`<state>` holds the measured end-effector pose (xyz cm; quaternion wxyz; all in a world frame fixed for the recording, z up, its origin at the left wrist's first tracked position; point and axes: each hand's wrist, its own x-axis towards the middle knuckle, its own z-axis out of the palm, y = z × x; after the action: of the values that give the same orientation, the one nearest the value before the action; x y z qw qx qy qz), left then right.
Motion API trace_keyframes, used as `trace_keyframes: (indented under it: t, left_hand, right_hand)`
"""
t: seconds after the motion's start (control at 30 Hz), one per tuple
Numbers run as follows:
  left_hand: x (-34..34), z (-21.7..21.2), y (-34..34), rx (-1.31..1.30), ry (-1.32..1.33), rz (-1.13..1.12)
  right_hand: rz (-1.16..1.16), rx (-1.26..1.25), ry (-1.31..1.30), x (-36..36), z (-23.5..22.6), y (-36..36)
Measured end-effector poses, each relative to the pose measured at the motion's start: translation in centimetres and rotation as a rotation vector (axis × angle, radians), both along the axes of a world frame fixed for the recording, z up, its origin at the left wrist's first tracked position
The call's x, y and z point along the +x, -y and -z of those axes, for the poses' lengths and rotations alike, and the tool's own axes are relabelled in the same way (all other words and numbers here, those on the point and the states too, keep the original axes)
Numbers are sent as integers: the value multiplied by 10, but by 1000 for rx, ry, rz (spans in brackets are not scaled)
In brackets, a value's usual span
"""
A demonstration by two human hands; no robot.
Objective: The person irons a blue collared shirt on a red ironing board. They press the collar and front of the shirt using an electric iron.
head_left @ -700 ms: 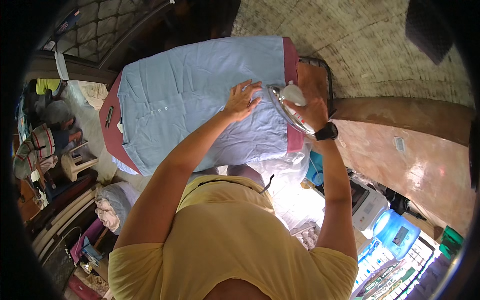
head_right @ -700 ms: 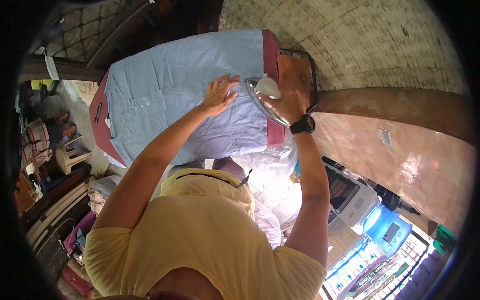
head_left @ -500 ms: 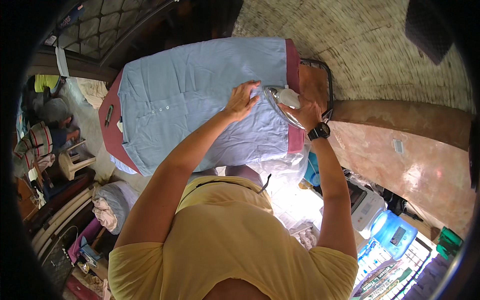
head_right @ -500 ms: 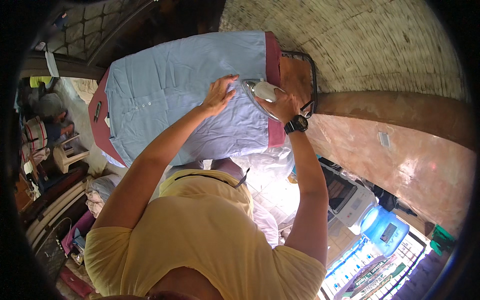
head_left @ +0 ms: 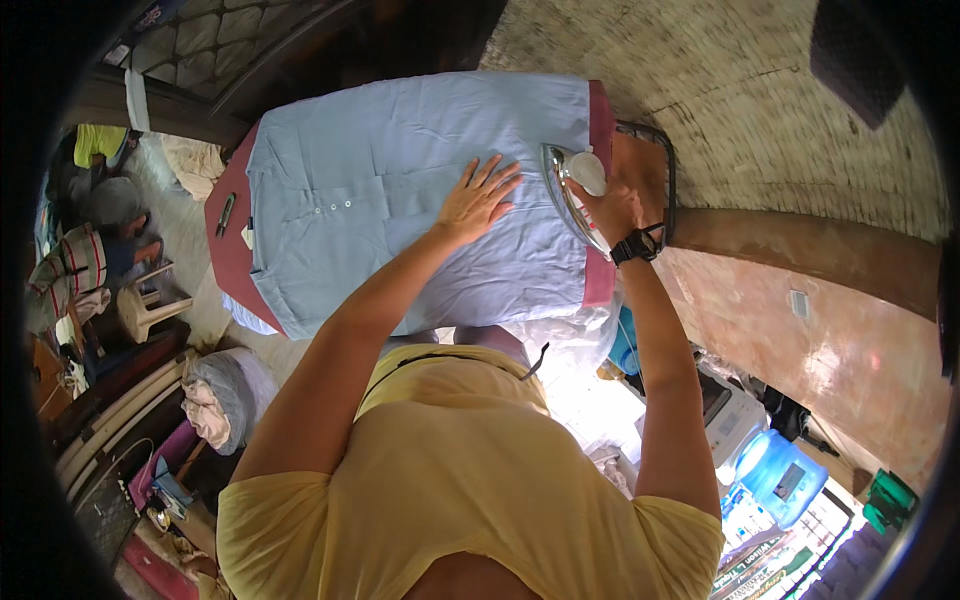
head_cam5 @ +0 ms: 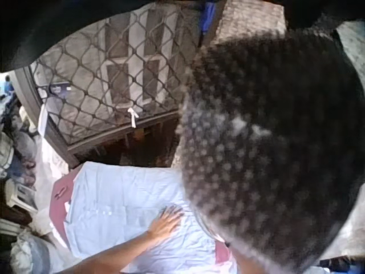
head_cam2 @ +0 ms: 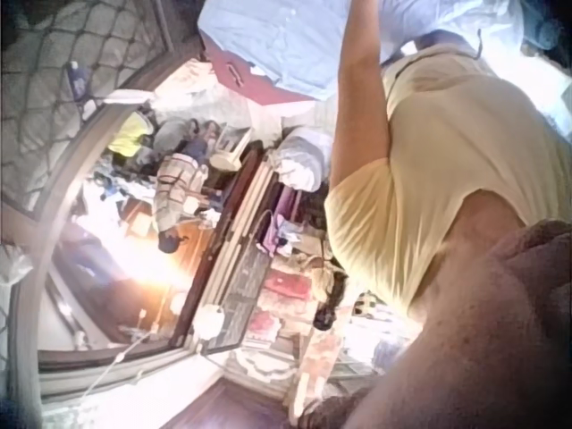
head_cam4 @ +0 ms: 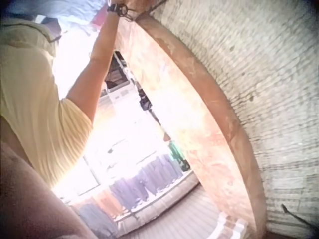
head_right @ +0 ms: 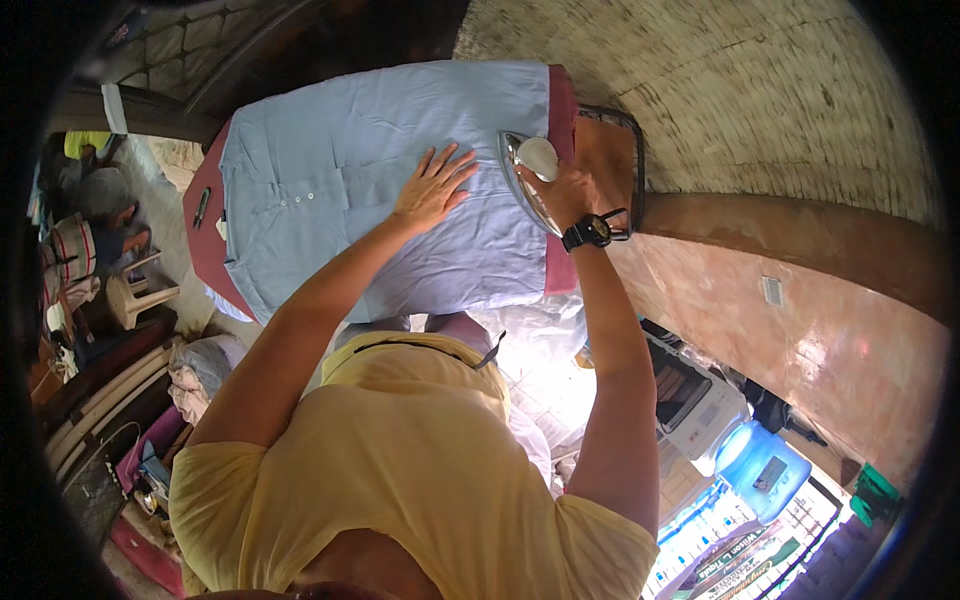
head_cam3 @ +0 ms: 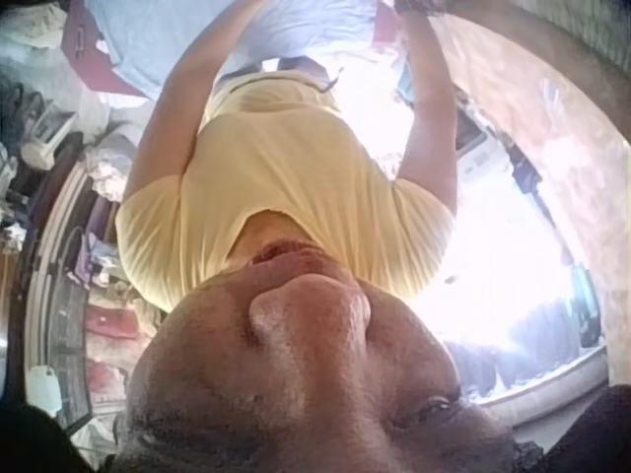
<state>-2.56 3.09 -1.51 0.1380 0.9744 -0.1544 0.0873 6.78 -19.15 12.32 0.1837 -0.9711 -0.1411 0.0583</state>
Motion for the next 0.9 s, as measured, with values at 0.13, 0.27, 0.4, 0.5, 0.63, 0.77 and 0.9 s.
trace_keyframes:
  t: [0.13, 0.27, 0.4, 0.5, 0.63, 0.77, 0.9]
  left_hand:
    - [-3, -2, -1, 15, -29, -25]
    - [-4, -2, -2, -2, -29, -30]
    - [-2, -6, -2, 12, -74, -21]
    - [-1, -9, -4, -19, -121, -33]
    - [3, -6, -10, -262, -173, -70]
    - [-1, -20, -19, -900, -154, -91]
    - [-45, -37, -50, -679, 161, -329]
  right_hand:
    - [-101, 272, 34, -5, 28, 23]
    - [-73, 168, -70, 0, 31, 26]
    - [-131, -22, -98, 14, 10, 25]
    - [-308, -33, 32, 11, -17, 33]
    - [-436, 27, 51, 21, 7, 29]
    - [-498, -96, 59, 36, 29, 12]
    - [-598, -19, 37, 50, 31, 8]
